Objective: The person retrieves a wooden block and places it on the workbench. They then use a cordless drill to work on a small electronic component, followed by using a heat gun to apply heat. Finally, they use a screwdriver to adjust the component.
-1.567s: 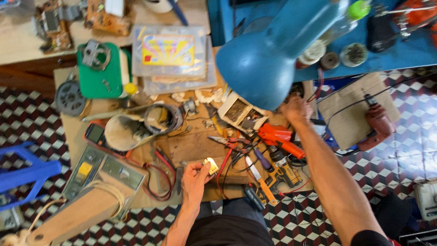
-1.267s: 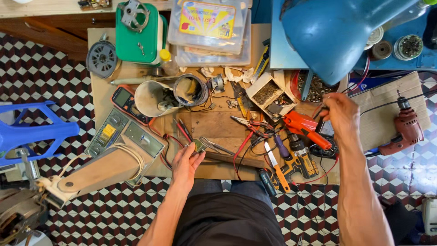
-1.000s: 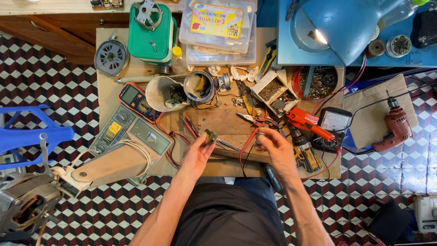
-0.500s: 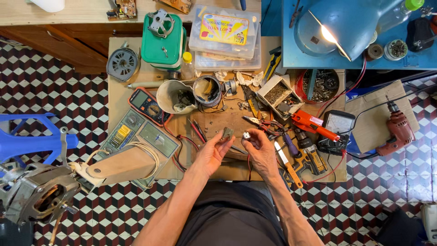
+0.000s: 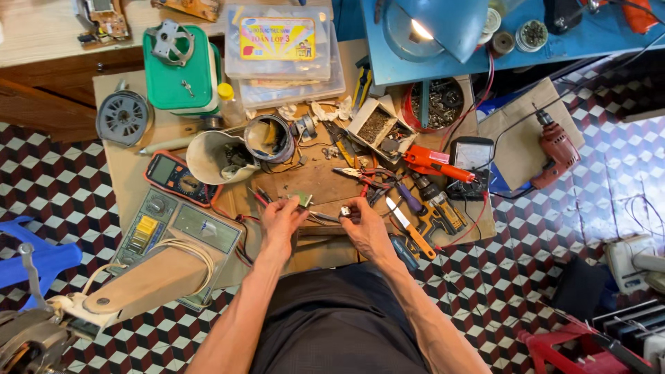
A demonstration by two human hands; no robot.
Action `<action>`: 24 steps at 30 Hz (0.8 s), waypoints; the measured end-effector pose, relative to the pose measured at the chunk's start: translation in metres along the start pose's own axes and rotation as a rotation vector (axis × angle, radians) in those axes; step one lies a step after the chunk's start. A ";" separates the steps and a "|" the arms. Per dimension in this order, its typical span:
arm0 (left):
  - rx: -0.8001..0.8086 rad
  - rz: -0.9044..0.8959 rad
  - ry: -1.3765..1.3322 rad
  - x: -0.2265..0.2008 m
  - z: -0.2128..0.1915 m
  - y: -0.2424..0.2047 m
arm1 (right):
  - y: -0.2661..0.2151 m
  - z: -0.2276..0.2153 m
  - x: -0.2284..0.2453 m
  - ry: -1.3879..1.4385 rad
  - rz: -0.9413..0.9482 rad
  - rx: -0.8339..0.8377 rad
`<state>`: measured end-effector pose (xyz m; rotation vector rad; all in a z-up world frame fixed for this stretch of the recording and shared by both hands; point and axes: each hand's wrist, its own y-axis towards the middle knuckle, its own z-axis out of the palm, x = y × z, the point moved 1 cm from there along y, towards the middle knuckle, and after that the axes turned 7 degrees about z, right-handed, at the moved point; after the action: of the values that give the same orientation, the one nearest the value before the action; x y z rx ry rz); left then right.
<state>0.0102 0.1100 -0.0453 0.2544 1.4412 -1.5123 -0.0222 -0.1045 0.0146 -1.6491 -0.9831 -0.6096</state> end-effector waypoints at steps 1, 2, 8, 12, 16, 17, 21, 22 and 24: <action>-0.034 0.036 0.071 0.000 -0.009 0.007 | -0.003 0.001 -0.009 -0.060 0.022 -0.014; -0.047 0.039 0.119 0.000 -0.017 0.014 | -0.006 0.000 -0.018 -0.120 0.040 -0.029; 0.001 0.094 0.238 0.020 -0.036 0.061 | -0.034 -0.006 -0.064 -0.081 0.144 -0.112; 0.008 0.121 0.187 0.055 -0.028 0.086 | -0.037 -0.003 -0.054 -0.115 0.076 -0.122; 0.010 0.233 0.415 0.072 -0.015 0.093 | -0.018 -0.001 -0.033 -0.156 0.057 -0.125; 0.000 0.376 0.547 0.069 -0.015 0.091 | -0.010 0.001 -0.027 -0.174 0.069 -0.126; -0.053 0.581 0.760 0.042 -0.043 0.056 | 0.018 0.010 -0.011 -0.262 -0.096 -0.148; -0.073 0.542 0.729 0.036 -0.057 0.039 | 0.023 0.014 -0.010 -0.291 -0.131 -0.159; -0.100 0.341 0.567 0.024 -0.085 0.009 | 0.035 0.024 -0.013 -0.337 -0.203 -0.178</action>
<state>-0.0337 0.1714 -0.0914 0.8750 1.7931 -1.1275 -0.0016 -0.0893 -0.0217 -1.8620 -1.3864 -0.5761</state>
